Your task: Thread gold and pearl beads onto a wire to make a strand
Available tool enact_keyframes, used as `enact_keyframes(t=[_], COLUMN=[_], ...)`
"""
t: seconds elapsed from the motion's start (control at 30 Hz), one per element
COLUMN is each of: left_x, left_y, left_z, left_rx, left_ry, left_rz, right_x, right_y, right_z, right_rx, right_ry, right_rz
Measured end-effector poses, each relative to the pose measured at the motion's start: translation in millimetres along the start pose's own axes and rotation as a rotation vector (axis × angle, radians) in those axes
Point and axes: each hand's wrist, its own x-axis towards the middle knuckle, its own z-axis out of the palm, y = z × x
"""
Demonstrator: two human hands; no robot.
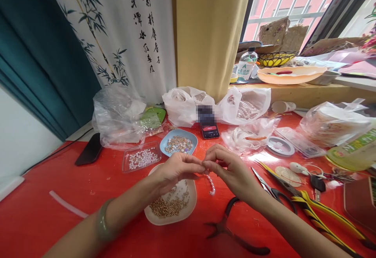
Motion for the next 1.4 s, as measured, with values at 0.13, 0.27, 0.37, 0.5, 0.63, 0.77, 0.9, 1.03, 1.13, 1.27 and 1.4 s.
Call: enact_keyframes(t=[0.13,0.27,0.37,0.5,0.63,0.77,0.9,1.03,1.13,1.27,1.4], left_x=[-2,-5,-7,-7,-8,-7,-5,-5,-5,-6,-8], left_y=[1,3,5,7,8,7,7,6,6,8,8], left_z=[0,1,3,3,3,3,3,3,3,2,2], left_rx=[0.039,0.036,0.036,0.036,0.000,-0.079,-0.114,-0.102,-0.063,0.014,0.015], left_ry=[0.002,-0.052,-0.106,-0.143,-0.108,-0.049,-0.026,0.001,-0.012,-0.023,-0.035], left_rz=[-0.015,-0.017,-0.011,-0.007,-0.027,-0.015,-0.003,-0.019,-0.030,-0.063,-0.084], right_x=[-4,-7,-8,-9,-6,-1,0,-1,-2,-2,-2], right_y=[-2,-4,-6,-9,-9,-3,-1,-8,-14,-15,-14], right_z=[6,10,11,13,12,5,2,1,-3,-9,-8], right_rx=[0.102,0.223,0.322,0.401,0.363,0.299,0.222,0.068,-0.014,0.080,0.138], right_ry=[-0.029,-0.058,-0.073,-0.071,-0.028,-0.024,-0.014,0.007,-0.057,-0.189,-0.167], right_rz=[0.090,0.132,0.150,0.181,0.207,0.230,0.121,0.038,0.038,0.044,0.059])
